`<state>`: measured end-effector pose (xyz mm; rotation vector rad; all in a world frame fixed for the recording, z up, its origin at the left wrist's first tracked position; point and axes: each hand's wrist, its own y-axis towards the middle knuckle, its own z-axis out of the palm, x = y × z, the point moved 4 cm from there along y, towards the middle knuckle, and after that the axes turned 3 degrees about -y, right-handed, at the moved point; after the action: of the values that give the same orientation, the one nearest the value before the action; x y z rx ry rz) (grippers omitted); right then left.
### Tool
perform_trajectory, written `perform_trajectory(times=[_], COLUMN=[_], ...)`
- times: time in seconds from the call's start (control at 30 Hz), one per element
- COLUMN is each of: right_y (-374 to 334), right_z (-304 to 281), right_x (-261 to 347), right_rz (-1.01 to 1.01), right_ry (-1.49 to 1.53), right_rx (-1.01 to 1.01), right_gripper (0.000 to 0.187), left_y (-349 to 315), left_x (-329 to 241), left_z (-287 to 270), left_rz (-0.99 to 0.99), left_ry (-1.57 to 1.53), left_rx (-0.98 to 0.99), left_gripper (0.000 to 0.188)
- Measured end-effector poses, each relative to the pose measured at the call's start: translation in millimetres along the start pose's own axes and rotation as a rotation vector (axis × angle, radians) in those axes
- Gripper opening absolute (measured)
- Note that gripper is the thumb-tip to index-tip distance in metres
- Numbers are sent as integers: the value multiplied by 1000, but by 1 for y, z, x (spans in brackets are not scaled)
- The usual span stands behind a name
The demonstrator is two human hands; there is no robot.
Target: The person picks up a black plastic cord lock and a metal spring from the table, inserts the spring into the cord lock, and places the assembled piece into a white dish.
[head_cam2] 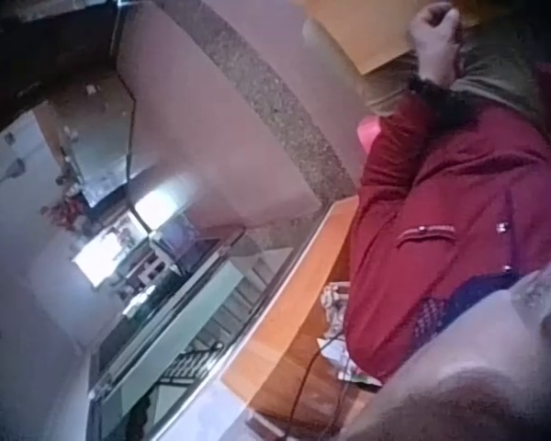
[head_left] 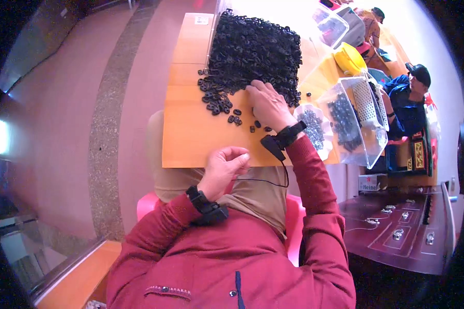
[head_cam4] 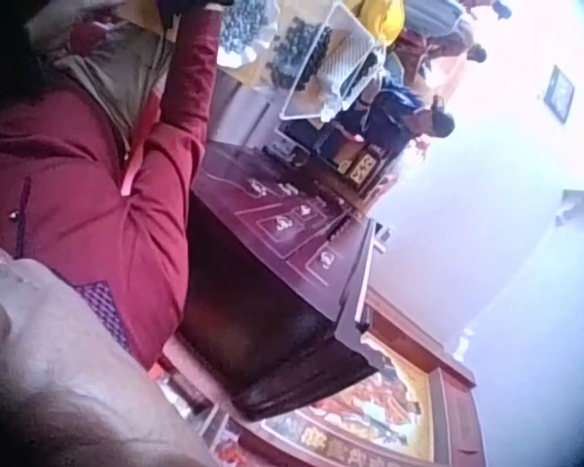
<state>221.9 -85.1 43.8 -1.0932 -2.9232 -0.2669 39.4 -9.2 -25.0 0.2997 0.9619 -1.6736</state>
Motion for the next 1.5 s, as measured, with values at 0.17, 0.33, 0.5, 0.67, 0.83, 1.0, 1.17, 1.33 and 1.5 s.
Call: perform_trajectory(times=[0.17, 0.33, 0.5, 0.67, 0.83, 1.0, 1.17, 1.33, 1.5], right_y=[2, 9, 22, 14, 13, 27, 26, 26, 47], right_z=[5, -2, 2, 5, -3, -5, -2, -4, 2], right_x=[0, 8, 28, 28, 32, 58, 49, 45, 83], right_rz=[-16, -19, -120, -134, -112, -269, -233, -214, -356], right_ry=[-38, 14, -38, -43, -65, 15, 18, 28, 54], right_rx=[-19, -22, -35, 29, 31, -68, 14, 74, -106], right_gripper=[24, 36, 48, 43, 35, 43, 47, 43, 35], left_y=[0, 2, 2, 0, 1, 3, 4, 2, 2], left_x=[-2, 2, 0, -1, 1, 5, 2, 3, 0], left_z=[1, 1, 0, 1, 1, 0, 0, 3, 1], left_rz=[34, 56, 17, 72, 87, 80, 70, 65, 61], left_ry=[15, 13, 57, 35, 19, 15, 10, -13, 31], left_rx=[4, 32, 11, 41, 72, 62, 52, 77, 41], left_gripper=[13, 13, 11, 11, 11, 12, 12, 11, 11])
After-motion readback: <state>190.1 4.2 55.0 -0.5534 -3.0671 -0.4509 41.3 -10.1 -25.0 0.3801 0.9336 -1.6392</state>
